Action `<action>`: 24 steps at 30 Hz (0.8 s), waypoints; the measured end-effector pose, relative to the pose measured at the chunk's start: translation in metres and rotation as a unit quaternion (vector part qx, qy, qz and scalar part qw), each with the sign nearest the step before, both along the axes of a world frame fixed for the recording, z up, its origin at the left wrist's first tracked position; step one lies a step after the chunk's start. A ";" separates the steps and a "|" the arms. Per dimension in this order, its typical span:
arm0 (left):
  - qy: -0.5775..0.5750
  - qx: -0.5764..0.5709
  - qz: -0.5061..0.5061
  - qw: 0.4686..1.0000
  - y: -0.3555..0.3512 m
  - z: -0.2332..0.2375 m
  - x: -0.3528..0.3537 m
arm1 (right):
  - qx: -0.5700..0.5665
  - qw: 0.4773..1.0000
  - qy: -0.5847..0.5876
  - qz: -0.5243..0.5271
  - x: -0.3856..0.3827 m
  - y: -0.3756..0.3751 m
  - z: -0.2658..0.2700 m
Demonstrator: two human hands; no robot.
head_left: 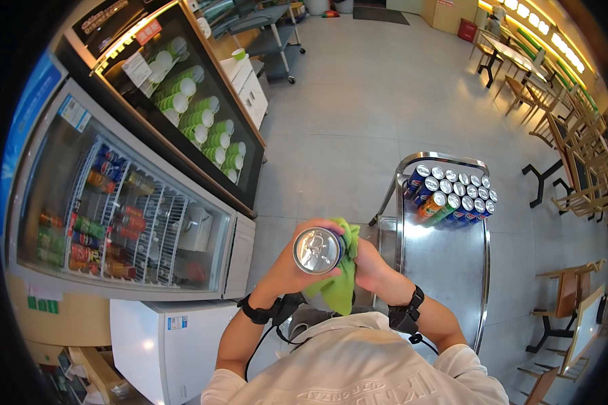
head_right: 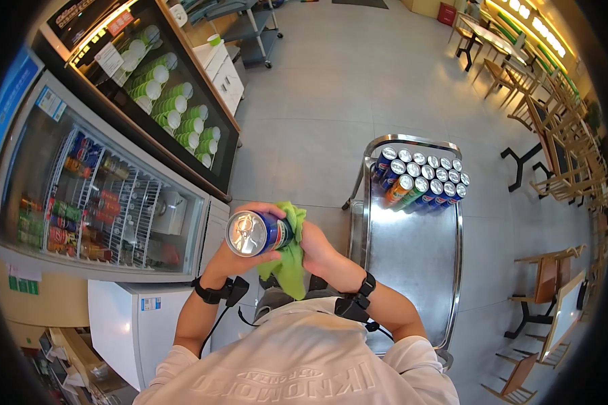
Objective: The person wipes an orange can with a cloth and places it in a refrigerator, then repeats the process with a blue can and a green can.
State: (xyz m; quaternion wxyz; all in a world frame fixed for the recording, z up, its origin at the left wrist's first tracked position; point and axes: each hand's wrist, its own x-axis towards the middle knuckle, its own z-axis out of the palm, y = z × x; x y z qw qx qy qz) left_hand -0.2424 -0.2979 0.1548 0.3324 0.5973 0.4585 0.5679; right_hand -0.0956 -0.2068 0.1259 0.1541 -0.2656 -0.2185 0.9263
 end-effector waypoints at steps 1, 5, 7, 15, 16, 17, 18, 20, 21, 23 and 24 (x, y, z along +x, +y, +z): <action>0.011 -0.028 -0.015 0.999 0.001 -0.002 0.000 | 0.014 0.999 -0.031 0.026 0.005 0.002 -0.008; -0.007 -0.024 0.021 0.999 0.004 -0.026 0.009 | 0.124 0.988 -0.082 -0.031 0.042 0.026 -0.074; -0.021 -0.072 0.022 0.997 0.002 -0.041 0.005 | 0.165 0.957 -0.174 -0.161 0.072 0.039 -0.129; -0.144 -0.148 0.045 0.977 -0.014 -0.070 -0.007 | 0.250 0.811 -0.427 -0.310 0.236 0.068 -0.303; -0.142 -0.146 0.052 0.978 -0.017 -0.068 -0.008 | 0.332 0.736 -0.529 -0.261 0.255 0.069 -0.331; -0.214 -0.167 0.057 0.961 -0.021 -0.065 -0.008 | 0.412 0.643 -0.612 -0.205 0.262 0.068 -0.351; -0.285 -0.182 0.068 0.939 -0.026 -0.062 -0.010 | 0.372 0.616 -0.688 -0.092 0.251 0.062 -0.330; -0.330 -0.175 0.081 0.924 -0.039 -0.069 -0.020 | 0.343 0.528 -0.776 0.039 0.220 0.049 -0.286; -0.380 -0.176 0.068 0.906 -0.048 -0.072 -0.028 | 0.355 0.477 -0.802 0.049 0.200 0.042 -0.276; -0.426 -0.166 0.083 0.885 -0.072 -0.073 -0.042 | 0.511 0.399 -0.762 0.001 0.169 0.030 -0.274; -0.434 -0.155 0.097 0.882 -0.087 -0.075 -0.050 | 0.534 0.401 -0.745 -0.001 0.145 0.030 -0.274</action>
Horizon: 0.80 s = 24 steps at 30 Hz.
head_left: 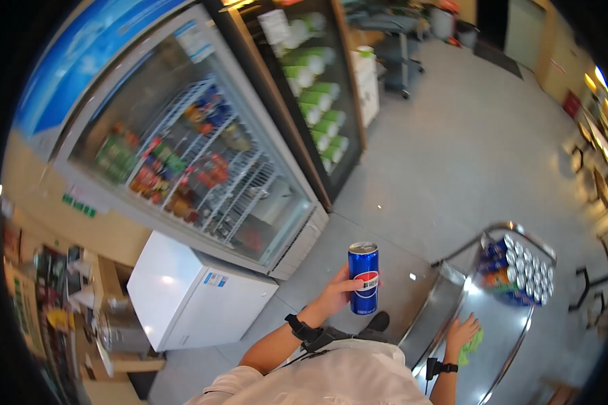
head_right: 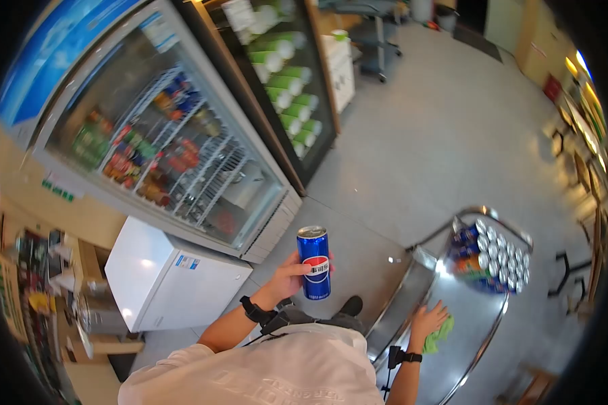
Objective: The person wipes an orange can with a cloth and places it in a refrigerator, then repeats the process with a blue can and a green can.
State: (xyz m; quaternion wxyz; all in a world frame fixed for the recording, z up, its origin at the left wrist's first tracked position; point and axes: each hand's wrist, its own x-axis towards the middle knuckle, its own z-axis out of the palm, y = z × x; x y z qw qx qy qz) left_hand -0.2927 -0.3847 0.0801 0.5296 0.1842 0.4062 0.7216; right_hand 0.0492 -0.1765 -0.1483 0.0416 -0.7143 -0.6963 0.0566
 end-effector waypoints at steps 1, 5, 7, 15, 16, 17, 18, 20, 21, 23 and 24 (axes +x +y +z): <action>0.007 0.011 0.022 1.000 -0.017 -0.003 -0.010 | 0.010 0.995 0.044 0.089 -0.024 -0.001 0.002; -0.083 0.008 0.138 0.987 -0.097 -0.024 -0.043 | 0.008 0.914 0.171 0.368 -0.151 -0.031 0.027; -0.138 0.027 0.202 0.969 -0.146 -0.030 -0.060 | -0.024 0.867 0.151 0.474 -0.221 -0.059 0.038; -0.110 0.037 0.531 0.839 -0.329 -0.026 -0.102 | -0.006 0.480 0.124 0.868 -0.470 -0.259 0.128; -0.093 0.046 0.551 0.828 -0.349 -0.019 -0.109 | 0.035 0.385 0.096 0.917 -0.496 -0.284 0.149; -0.073 0.053 0.567 0.819 -0.370 -0.016 -0.115 | 0.096 0.359 0.069 0.926 -0.527 -0.309 0.147; -0.066 0.064 0.581 0.809 -0.388 -0.014 -0.122 | 0.158 0.332 0.044 0.929 -0.557 -0.334 0.146; -0.061 0.063 0.612 0.786 -0.414 -0.007 -0.129 | 0.243 0.307 0.060 0.918 -0.601 -0.383 0.185; -0.069 0.067 0.621 0.778 -0.424 -0.006 -0.130 | 0.285 0.283 0.055 0.914 -0.618 -0.406 0.198; -0.076 0.088 0.635 0.764 -0.443 -0.003 -0.136 | 0.330 0.244 0.049 0.910 -0.654 -0.446 0.220; -0.074 0.089 0.641 0.759 -0.449 -0.002 -0.138 | 0.394 0.231 0.036 0.889 -0.667 -0.463 0.228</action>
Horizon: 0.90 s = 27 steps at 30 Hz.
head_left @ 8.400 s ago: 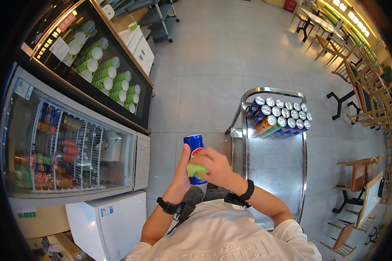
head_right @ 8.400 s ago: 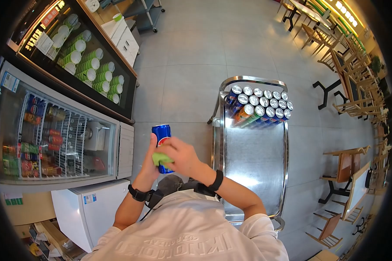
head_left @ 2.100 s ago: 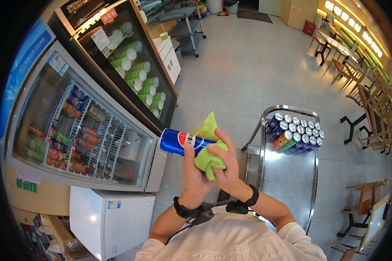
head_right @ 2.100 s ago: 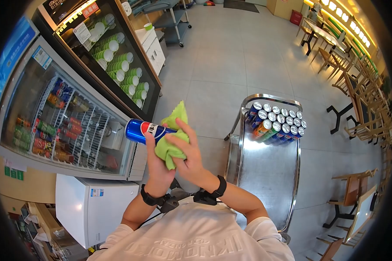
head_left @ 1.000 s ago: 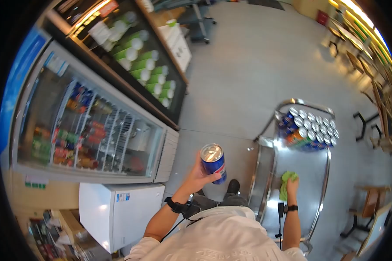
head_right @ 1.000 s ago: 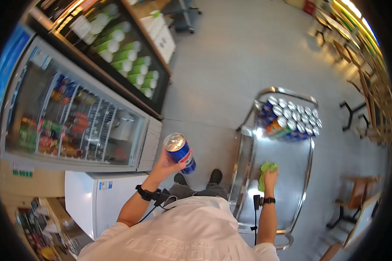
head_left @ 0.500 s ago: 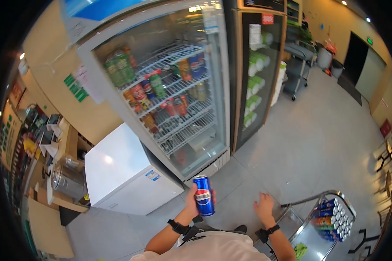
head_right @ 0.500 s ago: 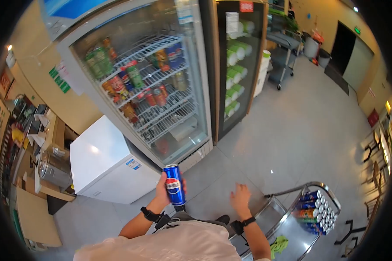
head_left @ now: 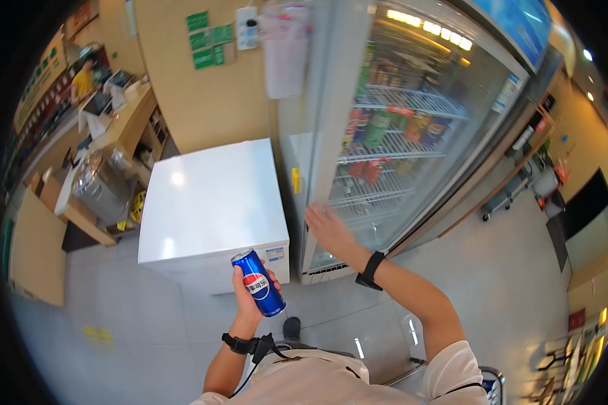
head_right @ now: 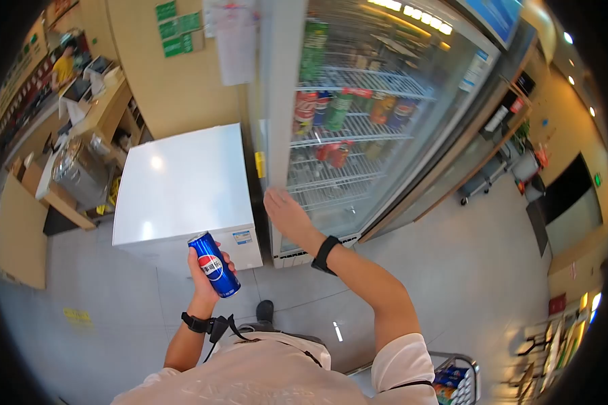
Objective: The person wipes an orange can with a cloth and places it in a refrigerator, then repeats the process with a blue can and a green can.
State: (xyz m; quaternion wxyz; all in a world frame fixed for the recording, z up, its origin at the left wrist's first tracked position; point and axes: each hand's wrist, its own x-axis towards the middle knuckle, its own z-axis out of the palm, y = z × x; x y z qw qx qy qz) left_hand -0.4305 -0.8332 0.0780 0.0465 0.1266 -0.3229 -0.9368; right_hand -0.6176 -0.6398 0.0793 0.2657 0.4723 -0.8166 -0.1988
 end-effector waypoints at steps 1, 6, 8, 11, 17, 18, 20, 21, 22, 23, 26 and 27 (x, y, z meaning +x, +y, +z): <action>-0.007 0.011 0.013 1.000 -0.004 -0.002 -0.001 | 0.031 0.998 0.060 0.000 -0.008 -0.012 0.003; -0.038 0.101 -0.001 0.994 -0.009 -0.009 -0.001 | 0.183 0.981 0.049 -0.035 -0.021 -0.037 0.005; -0.030 0.126 -0.013 0.992 -0.007 -0.011 0.002 | 0.172 0.984 0.047 -0.025 -0.022 -0.038 -0.007; 0.028 0.135 -0.041 0.990 -0.002 -0.009 0.008 | 0.229 0.967 0.105 -0.032 -0.019 -0.047 -0.008; 0.060 0.104 -0.043 0.992 0.028 0.021 0.039 | 0.269 0.940 0.118 -0.174 0.011 -0.067 -0.010; 0.058 0.103 -0.040 0.992 0.032 0.023 0.045 | 0.251 0.943 0.142 -0.166 0.007 -0.059 -0.019; 0.053 0.087 -0.028 0.994 0.040 0.026 0.057 | 0.237 0.947 0.152 -0.153 0.012 -0.049 -0.015; 0.046 0.077 -0.022 0.996 0.045 0.028 0.063 | 0.232 0.949 0.156 -0.148 0.018 -0.048 -0.017; 0.027 0.080 -0.016 0.996 0.049 0.028 0.069 | 0.170 0.960 0.152 -0.165 0.024 -0.048 -0.027; 0.029 0.075 -0.013 0.997 0.051 0.029 0.071 | 0.108 0.967 0.145 -0.182 0.034 -0.048 -0.029; -0.010 0.041 0.031 0.999 0.069 0.027 0.084 | 0.177 0.965 0.107 -0.161 0.082 -0.015 -0.031; -0.012 0.041 0.026 0.999 0.076 0.028 0.086 | 0.178 0.964 0.105 -0.165 0.100 0.002 -0.032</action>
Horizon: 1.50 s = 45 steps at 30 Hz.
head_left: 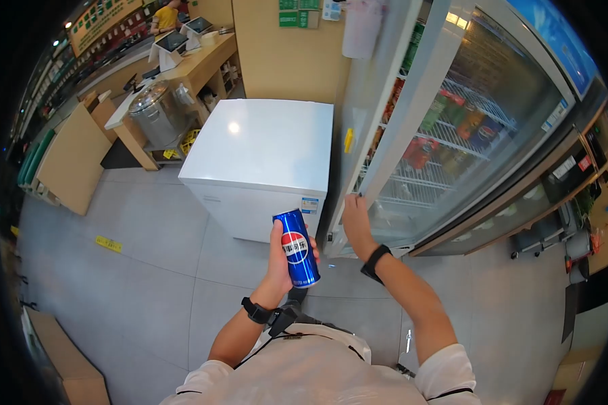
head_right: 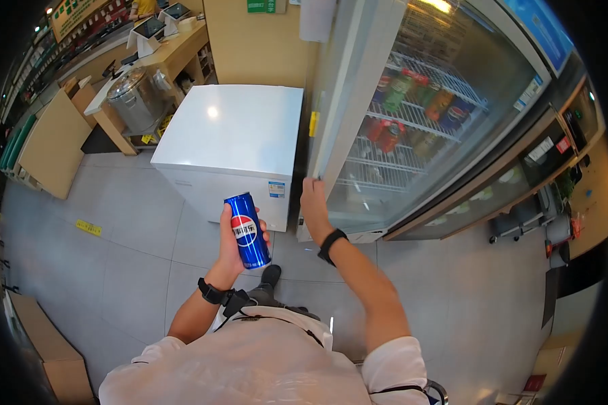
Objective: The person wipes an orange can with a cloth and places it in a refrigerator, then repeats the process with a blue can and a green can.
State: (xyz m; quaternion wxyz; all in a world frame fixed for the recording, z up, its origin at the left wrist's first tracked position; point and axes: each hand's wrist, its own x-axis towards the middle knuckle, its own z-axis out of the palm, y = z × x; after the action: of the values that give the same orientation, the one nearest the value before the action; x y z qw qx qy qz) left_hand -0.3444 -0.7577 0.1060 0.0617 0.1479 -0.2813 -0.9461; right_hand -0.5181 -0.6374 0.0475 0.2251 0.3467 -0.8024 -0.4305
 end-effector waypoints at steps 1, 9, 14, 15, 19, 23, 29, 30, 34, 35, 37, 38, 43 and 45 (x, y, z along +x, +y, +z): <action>-0.023 0.003 0.007 1.000 0.007 0.001 -0.001 | -0.025 0.998 -0.038 0.032 0.014 0.021 -0.001; -0.008 -0.008 -0.049 0.999 0.072 0.000 -0.015 | -0.391 0.886 -0.236 0.074 0.159 0.197 -0.003; 0.023 0.004 -0.157 0.987 0.118 0.002 -0.027 | -0.811 0.565 -0.145 -0.052 0.222 0.278 -0.047; 0.023 -0.019 -0.167 0.985 0.128 0.003 -0.030 | -0.816 0.559 -0.131 -0.061 0.228 0.285 -0.056; 0.036 -0.036 -0.227 0.973 0.161 0.006 -0.043 | -0.873 0.430 -0.157 -0.166 0.229 0.305 -0.101; 0.001 -0.069 -0.225 0.972 0.183 0.017 -0.054 | -0.899 0.374 -0.090 -0.210 0.225 0.351 -0.107; -0.032 -0.106 -0.215 0.970 0.189 0.013 -0.083 | -0.906 0.348 -0.055 -0.235 0.222 0.430 -0.119; -0.024 -0.110 -0.212 0.971 0.189 0.011 -0.090 | -0.912 0.346 -0.050 -0.214 0.218 0.443 -0.130; 0.053 -0.213 -0.173 0.960 0.186 -0.003 -0.120 | -0.836 0.434 0.091 -0.322 0.223 0.450 -0.114; 0.102 -0.247 -0.158 0.950 0.185 0.002 -0.128 | -0.813 0.461 0.188 -0.301 0.222 0.441 -0.107; 0.180 -0.284 -0.137 0.932 0.182 0.006 -0.149 | -0.785 0.477 0.287 -0.271 0.203 0.406 -0.073; 0.206 -0.286 -0.132 0.926 0.181 0.006 -0.160 | -0.812 0.484 0.236 -0.224 0.185 0.376 -0.042; 0.229 -0.338 -0.189 0.893 0.196 0.019 -0.214 | -0.854 0.450 -0.259 -0.043 0.063 0.268 0.088; 0.263 -0.323 -0.204 0.886 0.201 0.044 -0.230 | -0.839 0.457 -0.295 -0.018 0.018 0.244 0.135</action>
State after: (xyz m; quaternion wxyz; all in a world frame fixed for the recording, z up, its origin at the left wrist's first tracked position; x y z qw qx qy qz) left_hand -0.5746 -0.5564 0.1502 -0.0169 -0.1953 -0.5687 -0.7988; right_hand -0.5000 -0.3933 0.1821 0.1497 0.0818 -0.8004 0.5747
